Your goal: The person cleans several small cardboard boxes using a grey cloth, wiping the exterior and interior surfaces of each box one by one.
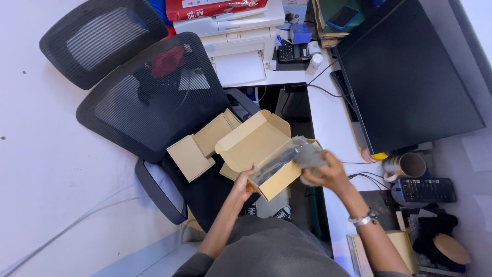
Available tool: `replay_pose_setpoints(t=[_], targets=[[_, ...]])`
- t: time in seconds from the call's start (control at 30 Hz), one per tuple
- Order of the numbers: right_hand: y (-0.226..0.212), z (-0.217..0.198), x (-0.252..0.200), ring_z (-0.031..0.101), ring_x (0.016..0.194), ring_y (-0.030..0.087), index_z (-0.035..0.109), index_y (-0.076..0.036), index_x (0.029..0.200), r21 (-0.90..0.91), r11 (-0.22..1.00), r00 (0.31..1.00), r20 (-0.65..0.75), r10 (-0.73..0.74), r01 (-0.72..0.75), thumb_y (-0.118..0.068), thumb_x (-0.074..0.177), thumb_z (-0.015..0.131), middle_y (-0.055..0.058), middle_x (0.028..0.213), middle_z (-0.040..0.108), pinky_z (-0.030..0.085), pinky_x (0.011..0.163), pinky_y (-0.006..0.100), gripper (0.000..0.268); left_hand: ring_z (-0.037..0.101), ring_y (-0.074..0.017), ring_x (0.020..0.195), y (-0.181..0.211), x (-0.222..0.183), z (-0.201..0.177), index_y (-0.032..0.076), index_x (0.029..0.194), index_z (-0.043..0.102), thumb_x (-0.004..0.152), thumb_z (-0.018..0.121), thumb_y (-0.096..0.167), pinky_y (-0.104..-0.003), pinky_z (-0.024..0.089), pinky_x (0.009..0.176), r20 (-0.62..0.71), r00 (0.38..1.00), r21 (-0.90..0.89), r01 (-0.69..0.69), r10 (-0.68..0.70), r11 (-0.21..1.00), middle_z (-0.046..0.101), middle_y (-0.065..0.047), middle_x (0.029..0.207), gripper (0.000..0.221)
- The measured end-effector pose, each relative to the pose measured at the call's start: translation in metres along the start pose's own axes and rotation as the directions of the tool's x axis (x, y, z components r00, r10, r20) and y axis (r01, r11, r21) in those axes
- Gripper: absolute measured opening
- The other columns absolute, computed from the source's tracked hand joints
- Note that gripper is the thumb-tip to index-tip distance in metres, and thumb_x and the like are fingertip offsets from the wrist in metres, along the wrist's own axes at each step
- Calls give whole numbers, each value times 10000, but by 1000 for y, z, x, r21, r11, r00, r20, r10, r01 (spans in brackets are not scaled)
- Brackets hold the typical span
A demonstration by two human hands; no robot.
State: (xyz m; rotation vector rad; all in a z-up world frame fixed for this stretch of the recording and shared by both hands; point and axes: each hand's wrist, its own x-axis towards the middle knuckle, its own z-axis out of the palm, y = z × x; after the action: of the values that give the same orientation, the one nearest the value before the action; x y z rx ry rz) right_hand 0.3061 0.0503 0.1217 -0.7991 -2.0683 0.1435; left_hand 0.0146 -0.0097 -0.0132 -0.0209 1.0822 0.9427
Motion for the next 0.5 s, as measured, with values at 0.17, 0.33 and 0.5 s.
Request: replay_pose_setpoints(t=[0.17,0.33,0.5], targets=[[2,-4,23,649,759,284,576,-106,573,-122,984,987,-109,115,-128,-182,752,871,75,1010,632,553,658,354,353,659,-426,1136,-1,1,-13,-47,1306,568,819,867,463,-542,597,843,-19,1000,-49,-18,17,999,658,-259,1243,766],[-94,59,0,685,810,332,559,-120,607,171,982,996,42,-82,74,-221,789,817,158,931,638,530,612,411,331,695,-373,1098,2,11,-10,-7,1299,571,791,890,418,-493,600,856,-82,993,-113,-93,84,989,680,-200,1204,735],[-112,47,6,665,754,340,557,-137,617,303,926,965,56,-255,227,-269,837,819,138,881,648,541,606,373,367,688,-373,1088,20,-36,18,-2,1296,568,761,915,437,-496,582,870,-114,993,-94,-52,41,994,683,-193,1189,774]])
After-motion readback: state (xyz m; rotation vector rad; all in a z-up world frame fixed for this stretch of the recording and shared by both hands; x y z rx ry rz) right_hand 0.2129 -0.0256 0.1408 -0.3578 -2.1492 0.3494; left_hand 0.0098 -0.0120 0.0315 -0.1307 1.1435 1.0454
